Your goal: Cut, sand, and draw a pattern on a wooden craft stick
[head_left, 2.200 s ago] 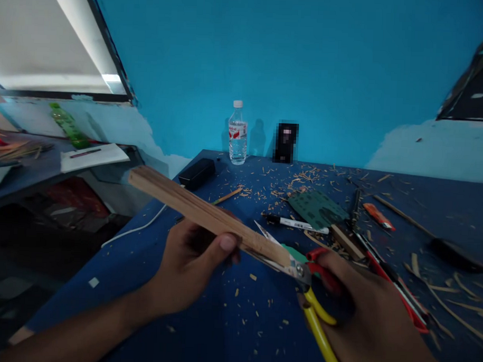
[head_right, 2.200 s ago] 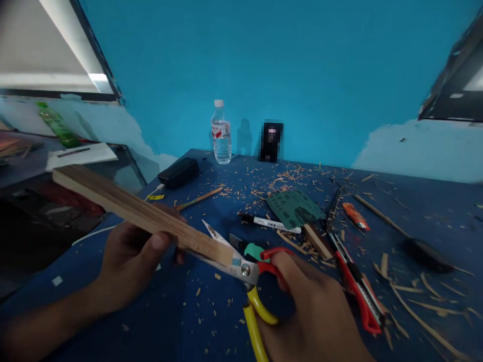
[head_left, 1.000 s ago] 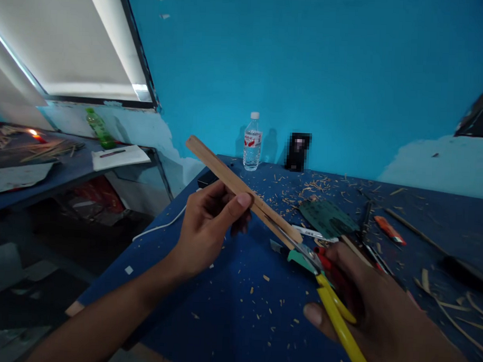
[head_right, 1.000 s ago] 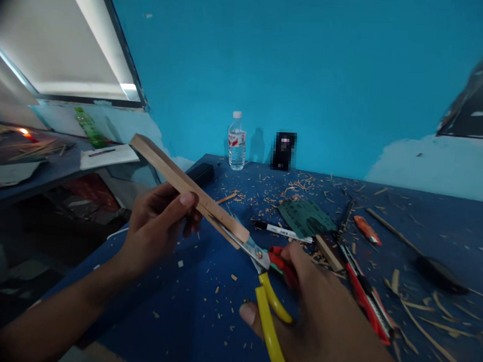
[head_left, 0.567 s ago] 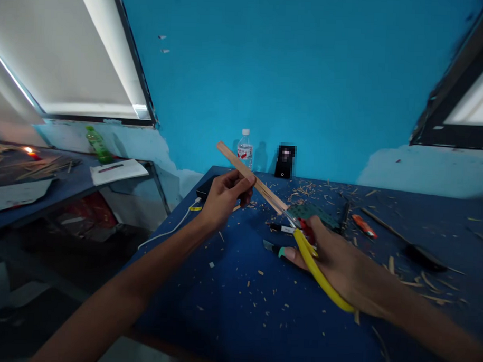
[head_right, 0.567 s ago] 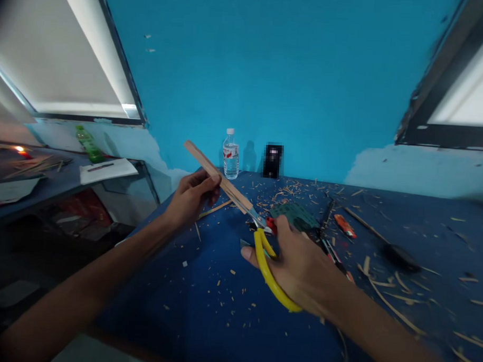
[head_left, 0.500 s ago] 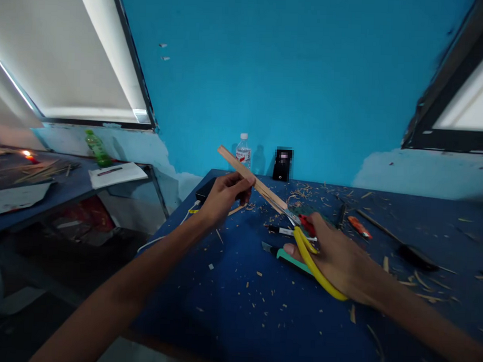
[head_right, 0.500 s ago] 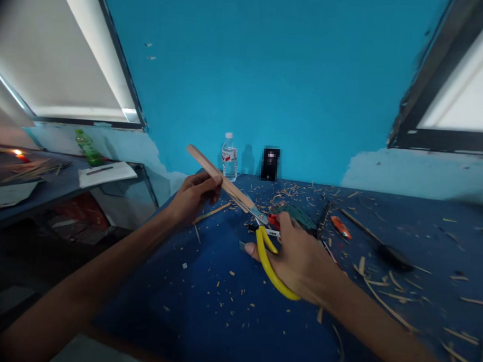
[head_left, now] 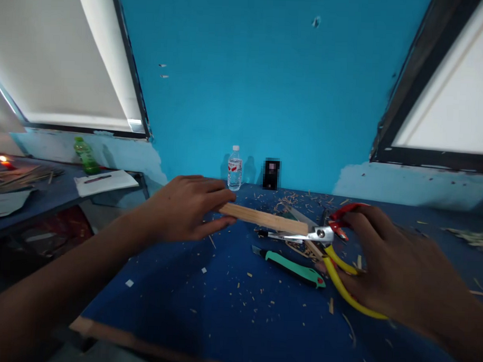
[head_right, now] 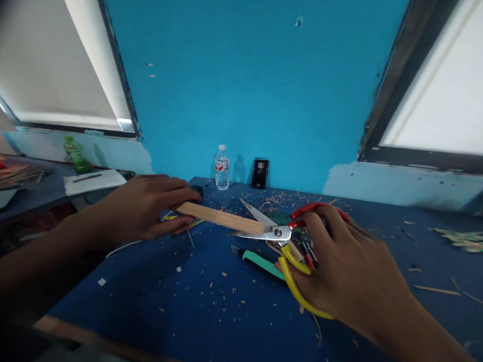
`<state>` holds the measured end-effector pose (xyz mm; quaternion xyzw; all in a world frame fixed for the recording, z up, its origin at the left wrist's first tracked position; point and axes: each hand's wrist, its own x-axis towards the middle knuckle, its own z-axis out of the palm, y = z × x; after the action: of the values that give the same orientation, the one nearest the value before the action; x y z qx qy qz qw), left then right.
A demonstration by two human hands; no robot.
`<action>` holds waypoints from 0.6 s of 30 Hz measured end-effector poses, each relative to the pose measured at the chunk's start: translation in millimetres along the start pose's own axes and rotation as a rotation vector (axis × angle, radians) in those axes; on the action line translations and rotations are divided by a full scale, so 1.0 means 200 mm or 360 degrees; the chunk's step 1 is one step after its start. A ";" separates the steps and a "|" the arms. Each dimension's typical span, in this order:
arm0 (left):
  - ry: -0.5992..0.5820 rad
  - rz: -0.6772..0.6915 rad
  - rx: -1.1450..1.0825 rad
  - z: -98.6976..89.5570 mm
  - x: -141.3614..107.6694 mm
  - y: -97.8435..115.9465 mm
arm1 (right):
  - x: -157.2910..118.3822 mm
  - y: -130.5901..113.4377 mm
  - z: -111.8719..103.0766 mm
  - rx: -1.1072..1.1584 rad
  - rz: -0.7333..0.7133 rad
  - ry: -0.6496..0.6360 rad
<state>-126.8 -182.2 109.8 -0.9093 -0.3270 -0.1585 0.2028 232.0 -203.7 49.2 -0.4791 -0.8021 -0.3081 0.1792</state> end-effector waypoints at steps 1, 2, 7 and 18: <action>-0.0077 0.0007 -0.0043 -0.01 0.00 0.00 | 0.00 0.00 -0.02 -0.0006 -0.0021 0.0019; -0.0106 0.0014 -0.0119 -0.02 -0.01 0.00 | -0.01 0.01 -0.04 -0.0010 -0.0060 0.0028; -0.0153 0.0128 -0.0327 -0.03 -0.02 -0.05 | -0.04 -0.02 -0.10 0.0154 -0.0423 0.0024; 0.0127 -0.0370 -0.0367 -0.03 -0.26 -0.22 | -0.14 0.31 0.01 -0.0079 0.0166 -0.0444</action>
<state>-195.7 -182.4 104.9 -0.8756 -0.4012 -0.2533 0.0903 300.0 -199.3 52.4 -0.5626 -0.7854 -0.2484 0.0699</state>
